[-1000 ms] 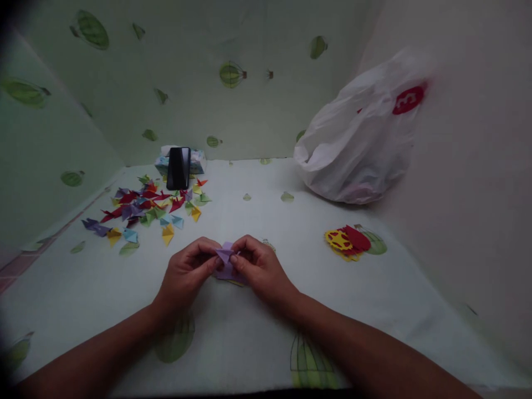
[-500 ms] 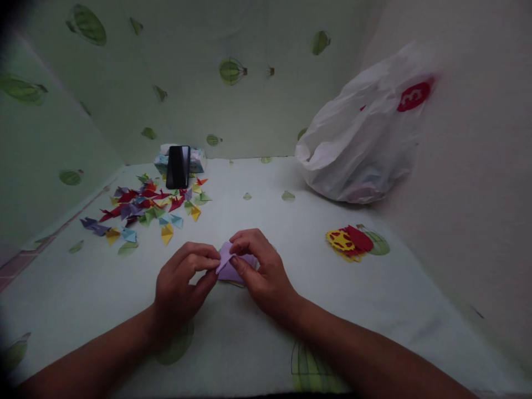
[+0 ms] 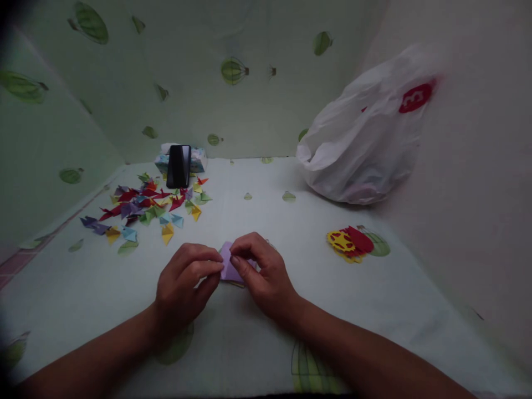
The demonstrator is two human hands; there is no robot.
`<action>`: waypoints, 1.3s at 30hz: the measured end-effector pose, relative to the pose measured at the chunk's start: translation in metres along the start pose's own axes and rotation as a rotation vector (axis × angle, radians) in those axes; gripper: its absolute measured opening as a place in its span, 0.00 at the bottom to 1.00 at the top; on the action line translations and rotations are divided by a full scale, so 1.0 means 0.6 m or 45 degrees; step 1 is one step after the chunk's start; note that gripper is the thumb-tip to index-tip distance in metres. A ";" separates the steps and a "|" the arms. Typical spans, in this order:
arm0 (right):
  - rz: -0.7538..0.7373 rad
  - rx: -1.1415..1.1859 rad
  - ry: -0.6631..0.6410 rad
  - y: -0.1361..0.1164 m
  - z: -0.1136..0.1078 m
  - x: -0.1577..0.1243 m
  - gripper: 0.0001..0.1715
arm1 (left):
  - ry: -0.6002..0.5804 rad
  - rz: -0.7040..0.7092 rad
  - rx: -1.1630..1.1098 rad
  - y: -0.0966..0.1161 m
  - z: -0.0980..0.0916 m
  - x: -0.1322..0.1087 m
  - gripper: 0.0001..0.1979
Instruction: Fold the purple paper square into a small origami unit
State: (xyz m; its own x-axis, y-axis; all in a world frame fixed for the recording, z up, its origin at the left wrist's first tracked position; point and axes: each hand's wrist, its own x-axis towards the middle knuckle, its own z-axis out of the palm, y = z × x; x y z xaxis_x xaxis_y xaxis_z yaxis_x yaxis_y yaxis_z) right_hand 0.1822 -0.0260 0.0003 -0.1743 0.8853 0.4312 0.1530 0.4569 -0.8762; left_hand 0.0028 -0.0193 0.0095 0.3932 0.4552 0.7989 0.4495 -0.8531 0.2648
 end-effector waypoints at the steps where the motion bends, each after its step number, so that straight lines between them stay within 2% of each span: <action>1: 0.011 0.001 -0.001 -0.001 0.000 0.000 0.03 | -0.002 -0.002 -0.007 0.000 0.000 0.001 0.10; 13: 0.109 0.069 -0.057 0.000 0.000 0.002 0.04 | -0.026 -0.040 -0.091 -0.002 0.004 0.001 0.10; 20: 0.016 0.046 -0.072 0.002 -0.002 0.002 0.04 | -0.016 -0.041 -0.146 -0.002 0.009 0.000 0.10; 25: 0.057 0.045 -0.100 -0.001 -0.001 0.003 0.04 | -0.014 -0.068 -0.132 -0.002 0.008 -0.004 0.09; 39: 0.044 0.327 -0.171 -0.005 -0.002 0.002 0.09 | 0.049 -0.158 -0.205 -0.005 0.005 -0.006 0.10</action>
State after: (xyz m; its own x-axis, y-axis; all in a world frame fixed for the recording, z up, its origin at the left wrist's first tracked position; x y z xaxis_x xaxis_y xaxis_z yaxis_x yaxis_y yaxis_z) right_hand 0.1826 -0.0261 0.0037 -0.3031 0.8727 0.3827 -0.0874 0.3745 -0.9231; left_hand 0.0022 -0.0178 0.0042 0.3104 0.5518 0.7741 0.3573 -0.8223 0.4429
